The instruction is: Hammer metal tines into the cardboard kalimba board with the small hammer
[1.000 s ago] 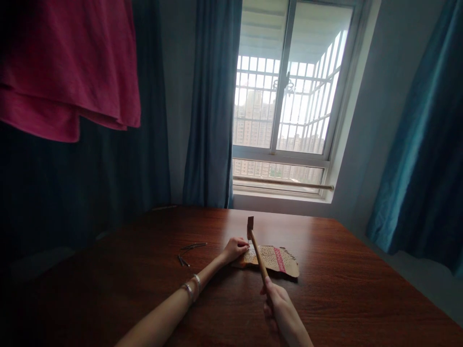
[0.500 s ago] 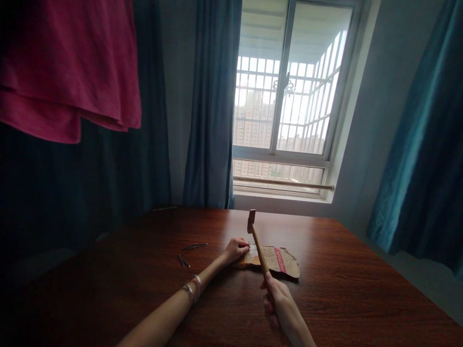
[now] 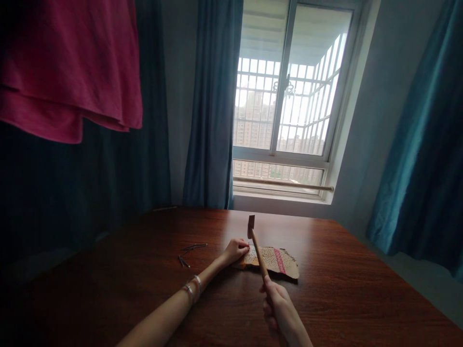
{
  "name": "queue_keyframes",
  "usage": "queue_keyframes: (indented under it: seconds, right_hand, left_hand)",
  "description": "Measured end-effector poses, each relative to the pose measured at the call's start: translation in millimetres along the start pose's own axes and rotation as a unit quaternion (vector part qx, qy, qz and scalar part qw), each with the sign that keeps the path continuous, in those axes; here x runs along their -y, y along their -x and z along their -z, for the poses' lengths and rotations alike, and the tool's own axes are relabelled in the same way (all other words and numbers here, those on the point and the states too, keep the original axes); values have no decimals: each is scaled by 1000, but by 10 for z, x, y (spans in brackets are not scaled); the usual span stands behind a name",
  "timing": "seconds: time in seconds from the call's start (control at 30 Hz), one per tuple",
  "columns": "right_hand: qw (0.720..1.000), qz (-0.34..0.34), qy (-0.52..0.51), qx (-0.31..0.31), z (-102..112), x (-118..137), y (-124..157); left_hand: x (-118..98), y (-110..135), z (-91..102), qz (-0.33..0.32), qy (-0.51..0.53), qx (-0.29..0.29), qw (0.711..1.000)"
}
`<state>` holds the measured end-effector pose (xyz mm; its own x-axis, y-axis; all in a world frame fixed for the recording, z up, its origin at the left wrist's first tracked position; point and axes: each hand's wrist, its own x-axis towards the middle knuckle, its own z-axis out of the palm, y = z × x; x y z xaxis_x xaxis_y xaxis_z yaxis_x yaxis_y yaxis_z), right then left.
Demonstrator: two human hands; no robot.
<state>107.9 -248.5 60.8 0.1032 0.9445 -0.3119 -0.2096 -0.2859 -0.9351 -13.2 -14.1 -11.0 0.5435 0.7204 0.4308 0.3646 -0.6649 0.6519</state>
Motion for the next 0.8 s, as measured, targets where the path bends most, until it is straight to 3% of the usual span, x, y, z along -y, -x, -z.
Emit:
queue_keyframes:
  seconds: [0.37, 0.8]
  right_hand:
    - [1000, 15, -10, 10, -20, 3, 1]
    - [1000, 2, 9, 2, 31, -126, -89]
  left_hand:
    - [-31, -2, 12, 18, 29, -23, 999]
    - [-23, -9, 20, 12, 23, -6, 1000]
